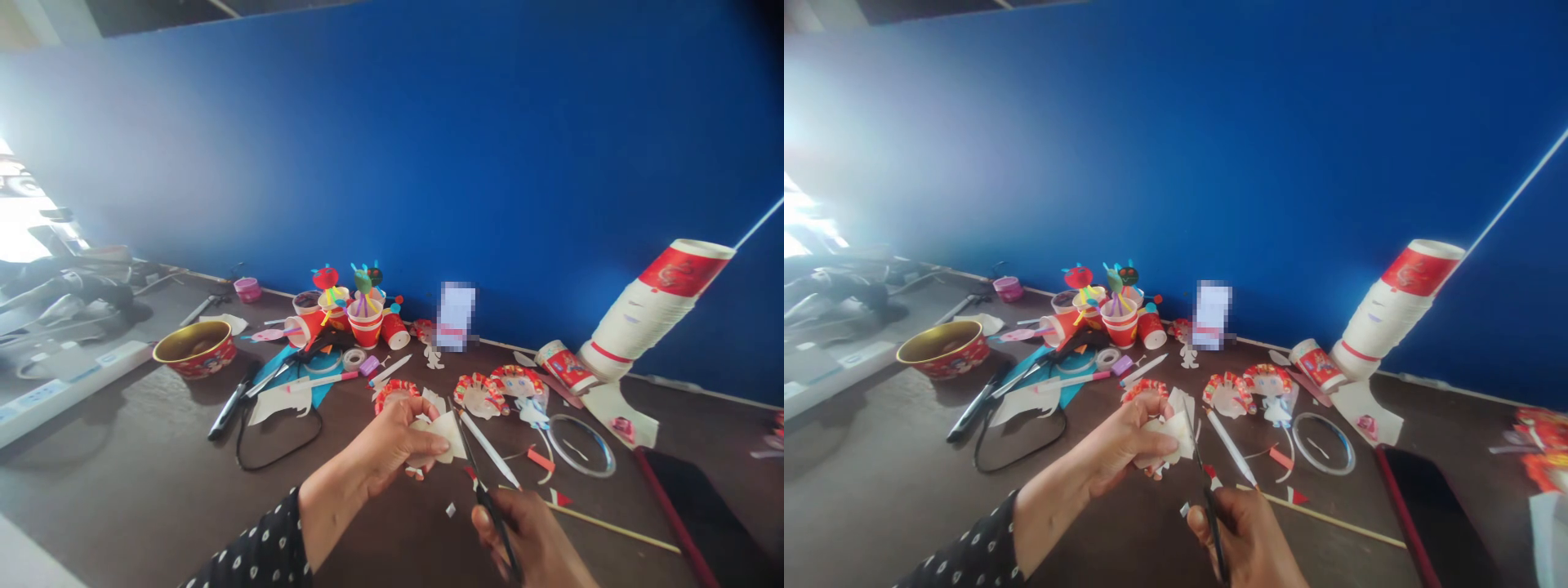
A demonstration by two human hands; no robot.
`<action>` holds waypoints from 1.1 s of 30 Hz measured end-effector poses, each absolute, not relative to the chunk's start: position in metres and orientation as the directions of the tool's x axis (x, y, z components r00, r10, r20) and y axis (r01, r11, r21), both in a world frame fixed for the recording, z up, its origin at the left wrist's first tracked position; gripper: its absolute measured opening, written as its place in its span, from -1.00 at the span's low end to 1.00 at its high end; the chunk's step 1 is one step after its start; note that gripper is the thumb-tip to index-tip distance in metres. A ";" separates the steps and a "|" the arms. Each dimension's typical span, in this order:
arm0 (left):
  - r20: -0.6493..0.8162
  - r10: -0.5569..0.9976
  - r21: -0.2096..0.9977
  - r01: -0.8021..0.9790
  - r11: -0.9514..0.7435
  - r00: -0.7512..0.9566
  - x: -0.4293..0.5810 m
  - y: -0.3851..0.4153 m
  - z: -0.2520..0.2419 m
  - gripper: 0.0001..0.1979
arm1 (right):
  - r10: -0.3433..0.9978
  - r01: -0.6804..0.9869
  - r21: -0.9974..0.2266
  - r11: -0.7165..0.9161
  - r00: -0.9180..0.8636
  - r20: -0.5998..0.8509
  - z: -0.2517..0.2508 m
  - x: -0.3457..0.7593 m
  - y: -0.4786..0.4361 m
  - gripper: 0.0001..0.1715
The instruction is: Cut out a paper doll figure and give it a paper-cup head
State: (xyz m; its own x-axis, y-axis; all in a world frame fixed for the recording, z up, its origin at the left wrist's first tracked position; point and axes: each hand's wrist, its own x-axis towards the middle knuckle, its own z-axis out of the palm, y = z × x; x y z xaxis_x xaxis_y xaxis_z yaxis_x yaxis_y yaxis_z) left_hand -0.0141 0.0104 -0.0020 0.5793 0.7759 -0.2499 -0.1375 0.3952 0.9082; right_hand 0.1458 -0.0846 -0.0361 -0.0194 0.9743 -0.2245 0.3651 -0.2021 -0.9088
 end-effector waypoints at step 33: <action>-0.249 0.787 0.912 -0.137 0.387 0.564 0.013 -0.023 -0.014 -0.76 | 0.894 0.217 -0.972 0.096 0.411 0.180 -0.039 0.154 -0.080 -0.77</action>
